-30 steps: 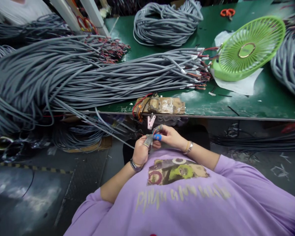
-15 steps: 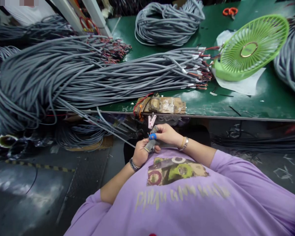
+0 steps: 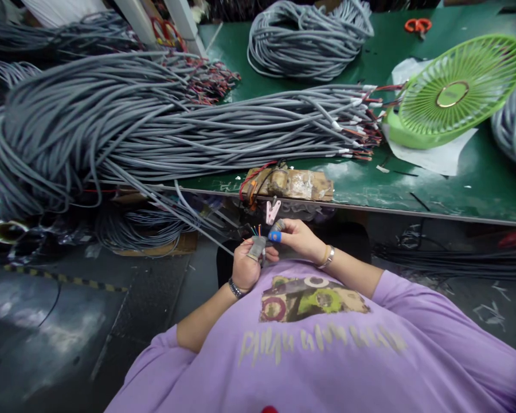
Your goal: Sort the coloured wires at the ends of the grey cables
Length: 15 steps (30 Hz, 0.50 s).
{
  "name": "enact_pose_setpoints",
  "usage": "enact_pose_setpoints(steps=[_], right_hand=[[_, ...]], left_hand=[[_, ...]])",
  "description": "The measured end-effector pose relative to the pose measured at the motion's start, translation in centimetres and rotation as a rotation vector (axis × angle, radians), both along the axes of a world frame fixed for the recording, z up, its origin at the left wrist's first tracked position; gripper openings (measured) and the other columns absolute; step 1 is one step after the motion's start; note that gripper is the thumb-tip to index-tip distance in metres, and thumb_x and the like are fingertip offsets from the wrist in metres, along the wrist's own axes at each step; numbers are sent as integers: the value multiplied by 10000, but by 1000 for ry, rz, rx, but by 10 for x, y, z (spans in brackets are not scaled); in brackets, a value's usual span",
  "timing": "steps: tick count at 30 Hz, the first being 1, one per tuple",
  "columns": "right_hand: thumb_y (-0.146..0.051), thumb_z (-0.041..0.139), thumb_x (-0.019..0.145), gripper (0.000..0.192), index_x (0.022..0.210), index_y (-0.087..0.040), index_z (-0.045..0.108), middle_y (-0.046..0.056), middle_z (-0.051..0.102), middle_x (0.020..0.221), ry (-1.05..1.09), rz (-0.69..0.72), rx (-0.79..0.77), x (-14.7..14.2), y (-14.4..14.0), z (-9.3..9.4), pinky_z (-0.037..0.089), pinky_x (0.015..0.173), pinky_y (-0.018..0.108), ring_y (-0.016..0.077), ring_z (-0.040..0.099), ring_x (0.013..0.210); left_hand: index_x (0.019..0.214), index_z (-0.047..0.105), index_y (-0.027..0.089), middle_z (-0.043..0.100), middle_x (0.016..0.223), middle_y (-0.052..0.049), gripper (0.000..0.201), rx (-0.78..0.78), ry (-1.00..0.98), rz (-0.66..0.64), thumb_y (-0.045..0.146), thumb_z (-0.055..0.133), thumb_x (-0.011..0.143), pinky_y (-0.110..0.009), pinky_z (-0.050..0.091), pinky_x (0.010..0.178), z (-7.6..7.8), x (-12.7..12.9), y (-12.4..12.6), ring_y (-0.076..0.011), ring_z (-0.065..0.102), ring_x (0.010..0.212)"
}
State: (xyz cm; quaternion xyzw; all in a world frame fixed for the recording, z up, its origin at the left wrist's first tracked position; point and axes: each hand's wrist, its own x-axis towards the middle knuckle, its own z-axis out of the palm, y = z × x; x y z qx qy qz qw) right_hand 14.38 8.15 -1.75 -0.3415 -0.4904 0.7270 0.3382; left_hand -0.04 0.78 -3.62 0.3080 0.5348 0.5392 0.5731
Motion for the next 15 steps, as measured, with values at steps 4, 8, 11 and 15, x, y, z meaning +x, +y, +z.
enact_pose_setpoints(steps=[4,8,11,15], right_hand=[[-484,780,660,399,729,-143,585,-12,580,656,-35,70,-7,-5,1,7,423,590,250,95,494,592],[-476,759,694,399,751,-160,522,-39,532,556,-53,152,-30,-12,1,15,418,524,243,100,502,511],[-485,726,729,394,758,-176,484,-55,504,490,-1,224,-82,-15,-2,17,423,484,254,111,501,446],[-478,743,711,386,750,-176,506,-57,500,507,62,160,-81,-15,-5,13,414,478,246,98,481,450]], left_hand=[[775,633,132,719,641,-76,403,-25,40,-12,534,658,781,-277,533,526,3,-1,-2,-178,669,496],[768,634,135,720,636,-69,377,-36,66,-63,511,671,775,-277,535,532,6,-2,-3,-175,666,493],[748,636,138,725,653,-69,360,-6,85,-103,492,643,806,-268,524,521,5,-4,-4,-173,672,509],[750,635,137,731,681,-74,360,18,98,-85,485,616,838,-257,513,529,2,-5,-5,-168,678,534]])
